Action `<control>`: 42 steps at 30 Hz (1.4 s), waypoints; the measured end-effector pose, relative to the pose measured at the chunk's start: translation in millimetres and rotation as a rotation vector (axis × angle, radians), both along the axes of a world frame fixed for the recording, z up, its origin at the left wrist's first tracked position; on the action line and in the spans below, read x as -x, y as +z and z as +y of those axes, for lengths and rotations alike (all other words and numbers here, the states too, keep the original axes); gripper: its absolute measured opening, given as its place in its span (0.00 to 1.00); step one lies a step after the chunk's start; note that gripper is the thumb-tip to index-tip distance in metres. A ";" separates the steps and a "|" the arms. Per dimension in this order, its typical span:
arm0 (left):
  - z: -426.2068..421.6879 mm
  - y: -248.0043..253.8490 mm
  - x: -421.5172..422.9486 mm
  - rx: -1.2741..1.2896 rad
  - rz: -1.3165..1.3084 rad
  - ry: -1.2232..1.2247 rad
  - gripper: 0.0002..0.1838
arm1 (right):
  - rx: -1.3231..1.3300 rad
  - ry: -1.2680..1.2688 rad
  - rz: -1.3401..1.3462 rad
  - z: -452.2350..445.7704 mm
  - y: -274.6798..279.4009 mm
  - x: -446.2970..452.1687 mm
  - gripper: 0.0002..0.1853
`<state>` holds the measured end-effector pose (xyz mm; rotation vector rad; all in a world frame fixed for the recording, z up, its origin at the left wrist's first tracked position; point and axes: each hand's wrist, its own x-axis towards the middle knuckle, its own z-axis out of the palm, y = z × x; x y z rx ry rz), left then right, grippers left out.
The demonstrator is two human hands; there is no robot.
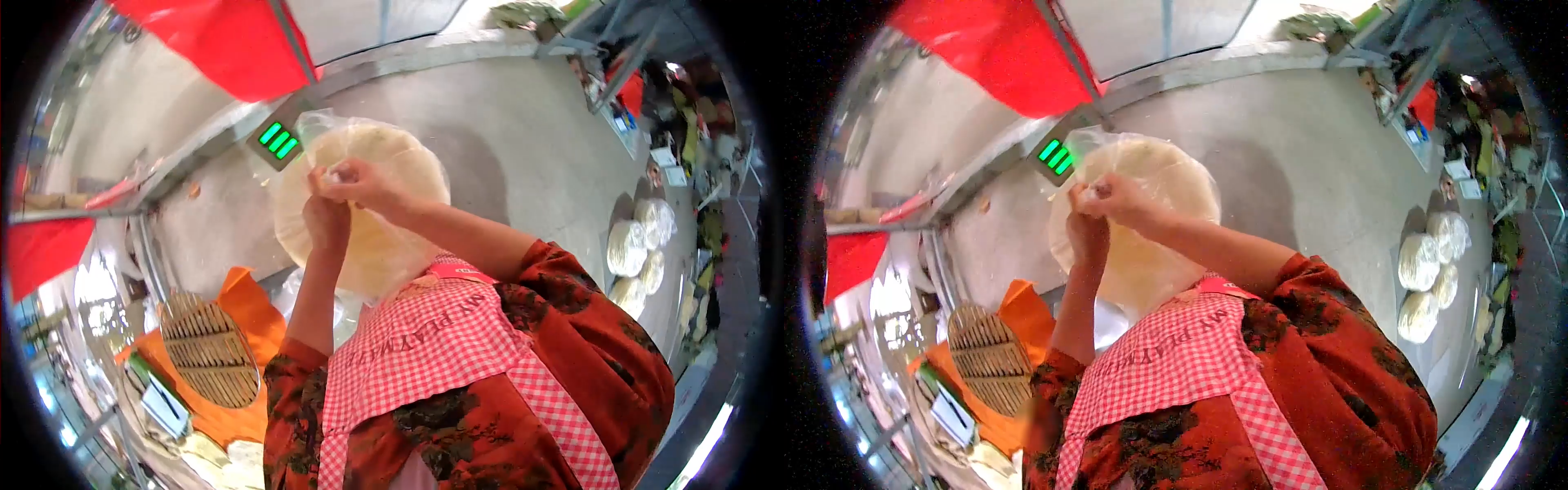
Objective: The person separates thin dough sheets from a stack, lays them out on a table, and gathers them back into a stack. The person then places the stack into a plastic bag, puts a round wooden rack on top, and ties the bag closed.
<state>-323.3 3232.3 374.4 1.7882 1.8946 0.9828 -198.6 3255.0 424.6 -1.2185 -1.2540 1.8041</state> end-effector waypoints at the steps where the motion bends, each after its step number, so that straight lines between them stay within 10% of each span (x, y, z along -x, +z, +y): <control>1: -0.1 1.4 -0.2 -0.021 0.079 -0.020 0.19 | 0.087 0.001 0.018 3.4 -5.9 -0.9 0.16; 9: -1.1 9.2 2.9 0.019 -0.039 -0.129 0.42 | -0.330 0.103 -0.185 20.2 -32.0 -9.7 0.09; 18: -23.8 -17.6 29.6 -0.050 0.031 -0.289 0.19 | -0.565 0.094 -0.210 29.6 -24.0 -11.0 0.06; 20: -31.1 -16.1 31.7 0.010 -0.088 -0.261 0.11 | -0.703 0.243 -0.392 28.0 -2.3 -20.1 0.05; 21: -32.3 -35.3 32.2 0.252 -0.730 0.110 0.12 | -0.783 0.350 -0.487 24.9 10.6 -16.5 0.05; 25: -17.9 -53.0 17.2 0.128 -0.456 -0.001 0.10 | -1.017 1.404 -1.051 0.0 39.3 -3.6 0.09; 28: -19.0 -90.2 13.6 -0.295 -0.399 -0.268 0.05 | -0.996 1.065 -0.493 35.8 -2.0 23.8 0.07; 29: -17.5 -109.7 16.5 -0.367 -0.289 -0.254 0.07 | -1.005 1.196 -0.679 52.7 19.6 41.5 0.06; 35: -17.0 -44.4 52.9 0.452 -0.589 -0.460 0.09 | -0.881 0.856 -0.561 75.6 -23.1 64.8 0.08; 38: -11.6 -55.2 36.2 0.338 -1.103 -0.106 0.12 | -0.662 0.618 -0.479 65.2 -18.4 46.6 0.11; 42: -2.5 -51.9 39.6 0.494 -1.087 -0.050 0.14 | -0.372 0.504 -0.536 61.9 -26.5 0.1 0.10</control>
